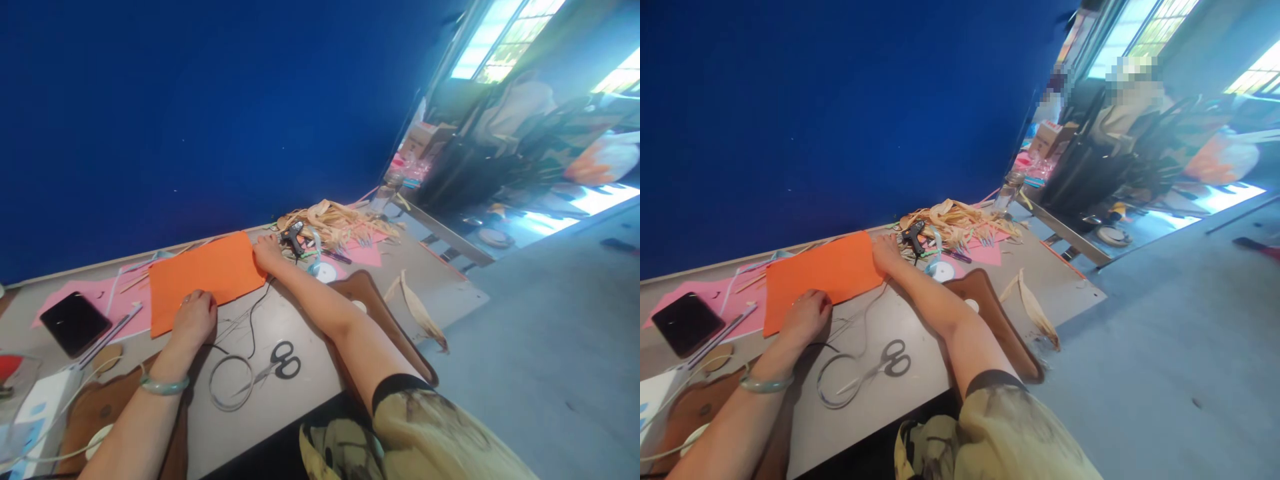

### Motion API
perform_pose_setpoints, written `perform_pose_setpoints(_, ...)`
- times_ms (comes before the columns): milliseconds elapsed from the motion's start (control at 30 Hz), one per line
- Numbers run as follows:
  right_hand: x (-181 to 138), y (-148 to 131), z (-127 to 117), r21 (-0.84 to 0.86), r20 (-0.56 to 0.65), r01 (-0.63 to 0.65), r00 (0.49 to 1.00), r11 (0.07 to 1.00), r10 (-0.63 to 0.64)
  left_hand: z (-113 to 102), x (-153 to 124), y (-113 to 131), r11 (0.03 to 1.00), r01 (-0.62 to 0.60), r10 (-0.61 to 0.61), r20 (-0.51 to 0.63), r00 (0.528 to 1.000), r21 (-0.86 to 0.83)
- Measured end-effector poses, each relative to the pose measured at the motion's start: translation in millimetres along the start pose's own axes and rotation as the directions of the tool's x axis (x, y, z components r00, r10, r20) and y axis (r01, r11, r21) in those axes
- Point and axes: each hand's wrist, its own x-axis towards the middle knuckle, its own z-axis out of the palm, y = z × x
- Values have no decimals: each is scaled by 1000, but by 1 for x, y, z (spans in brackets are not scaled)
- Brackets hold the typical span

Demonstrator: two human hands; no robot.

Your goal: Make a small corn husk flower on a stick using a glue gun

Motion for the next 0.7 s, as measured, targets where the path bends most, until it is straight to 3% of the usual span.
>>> perform_pose_setpoints(700,2,1,-2,23,14,-13,1000,1000,13,2,-1,-2,1000,-4,4,-23,1000,15)
